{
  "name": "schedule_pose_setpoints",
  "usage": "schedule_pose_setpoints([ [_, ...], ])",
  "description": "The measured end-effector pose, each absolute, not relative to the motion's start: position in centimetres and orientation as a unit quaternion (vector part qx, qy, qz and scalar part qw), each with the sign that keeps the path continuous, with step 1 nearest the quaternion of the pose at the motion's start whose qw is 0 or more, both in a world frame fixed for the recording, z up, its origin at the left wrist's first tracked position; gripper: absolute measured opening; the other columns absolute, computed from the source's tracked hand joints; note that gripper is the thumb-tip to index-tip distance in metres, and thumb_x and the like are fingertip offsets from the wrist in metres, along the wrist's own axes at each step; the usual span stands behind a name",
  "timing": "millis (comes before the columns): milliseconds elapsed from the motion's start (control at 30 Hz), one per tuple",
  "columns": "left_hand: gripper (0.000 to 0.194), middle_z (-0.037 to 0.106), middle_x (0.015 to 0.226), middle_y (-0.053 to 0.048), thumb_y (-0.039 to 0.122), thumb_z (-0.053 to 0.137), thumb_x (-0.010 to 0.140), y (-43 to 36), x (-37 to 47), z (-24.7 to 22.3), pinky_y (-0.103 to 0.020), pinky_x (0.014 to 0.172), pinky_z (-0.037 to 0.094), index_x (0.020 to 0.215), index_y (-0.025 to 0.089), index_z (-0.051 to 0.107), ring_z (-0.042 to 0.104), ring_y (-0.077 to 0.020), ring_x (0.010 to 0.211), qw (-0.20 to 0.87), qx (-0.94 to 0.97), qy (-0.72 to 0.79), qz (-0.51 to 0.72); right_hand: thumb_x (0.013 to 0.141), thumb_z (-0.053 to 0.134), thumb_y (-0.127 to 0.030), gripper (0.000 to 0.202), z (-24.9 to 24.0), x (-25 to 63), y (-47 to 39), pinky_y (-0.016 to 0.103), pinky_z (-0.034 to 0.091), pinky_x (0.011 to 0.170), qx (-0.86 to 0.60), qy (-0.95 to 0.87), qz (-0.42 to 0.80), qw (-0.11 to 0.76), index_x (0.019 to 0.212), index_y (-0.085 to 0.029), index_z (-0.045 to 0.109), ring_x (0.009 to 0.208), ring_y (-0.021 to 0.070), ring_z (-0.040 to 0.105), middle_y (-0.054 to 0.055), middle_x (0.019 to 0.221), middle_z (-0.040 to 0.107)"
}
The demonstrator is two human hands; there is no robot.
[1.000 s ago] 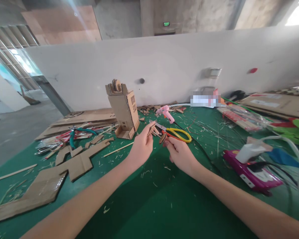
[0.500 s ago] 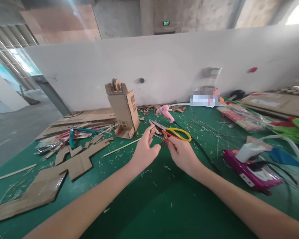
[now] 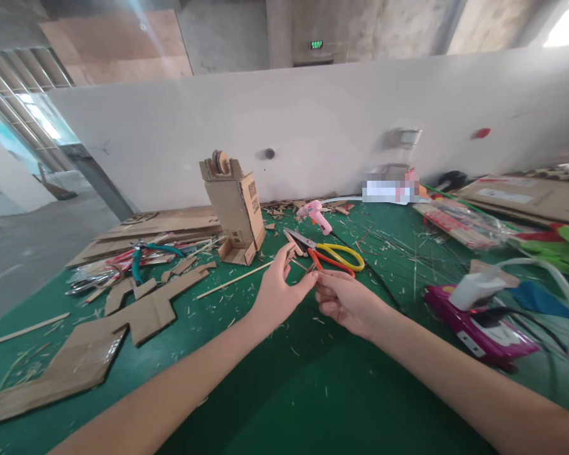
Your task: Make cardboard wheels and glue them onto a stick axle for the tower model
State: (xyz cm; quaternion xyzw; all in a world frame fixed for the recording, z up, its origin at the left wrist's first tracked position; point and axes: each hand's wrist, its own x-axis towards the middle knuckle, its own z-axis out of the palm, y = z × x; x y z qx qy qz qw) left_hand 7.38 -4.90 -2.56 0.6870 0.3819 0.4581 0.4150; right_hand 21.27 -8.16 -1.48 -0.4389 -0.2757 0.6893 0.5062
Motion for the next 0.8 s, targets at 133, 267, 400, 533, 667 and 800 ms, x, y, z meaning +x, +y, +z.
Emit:
schedule_pose_setpoints([
  [133,0.055,0.05,0.138,-0.009,0.031,0.065,0.082,-4.7,7.4,-3.1,-0.042,0.111,0.035,0.132,0.024,0.043,0.043,-0.023,0.133,0.403,0.689,0.378,0.469,0.08,0.061,-0.021,0.016,-1.6,21.1,-8.2,0.012,0.017,0.036,-0.431,-0.252,0.706,0.502,0.07,-0.018,0.048,0.043,0.004,0.019,-0.011,0.049,0.026],
  [267,0.052,0.053,0.134,-0.01,0.034,0.064,0.083,-4.6,7.4,-3.3,-0.041,0.108,0.039,0.131,0.024,0.044,0.046,-0.0231,0.13,0.399,0.686,0.382,0.473,0.085,0.052,-0.026,0.019,-2.2,20.8,-8.1,0.015,0.025,0.037,-0.489,-0.406,0.59,0.498,0.069,-0.019,0.047,0.041,0.0052,0.021,-0.01,0.05,0.025],
  [400,0.06,0.056,0.128,-0.011,0.036,0.07,0.078,-4.7,7.5,-3.4,-0.041,0.105,0.042,0.131,0.023,0.044,0.049,-0.0242,0.126,0.407,0.679,0.395,0.465,0.088,0.042,-0.023,0.018,-2.7,21.2,-8.0,0.021,0.034,0.04,-0.576,-0.585,0.38,0.427,0.073,-0.02,0.05,0.038,0.0091,0.04,-0.006,0.051,0.039],
  [533,0.058,0.059,0.116,-0.011,0.036,0.068,0.079,-4.8,7.7,-3.4,-0.038,0.101,0.045,0.129,0.02,0.045,0.054,-0.0223,0.117,0.411,0.669,0.414,0.461,0.089,0.038,-0.022,0.022,-3.1,21.6,-8.0,0.024,0.031,0.045,-0.59,-0.674,0.219,0.387,0.068,-0.02,0.046,0.042,0.0122,0.043,-0.002,0.051,0.046],
  [667,0.055,0.059,0.104,-0.009,0.04,0.066,0.08,-4.9,7.8,-3.2,-0.034,0.085,0.052,0.127,0.019,0.046,0.061,-0.0195,0.096,0.409,0.663,0.439,0.448,0.088,0.038,-0.02,0.022,-3.5,21.6,-8.1,0.026,0.029,0.049,-0.571,-0.712,0.127,0.389,0.067,-0.021,0.043,0.046,0.0135,0.045,0.001,0.055,0.051],
  [800,0.052,0.059,0.101,-0.008,0.042,0.062,0.083,-5.1,7.9,-3.3,-0.033,0.081,0.052,0.126,0.019,0.046,0.062,-0.0183,0.088,0.411,0.656,0.454,0.442,0.09,0.037,-0.02,0.023,-4.0,21.3,-8.1,0.026,0.03,0.051,-0.558,-0.725,0.119,0.386,0.069,-0.021,0.045,0.048,0.014,0.047,0.003,0.059,0.053],
])
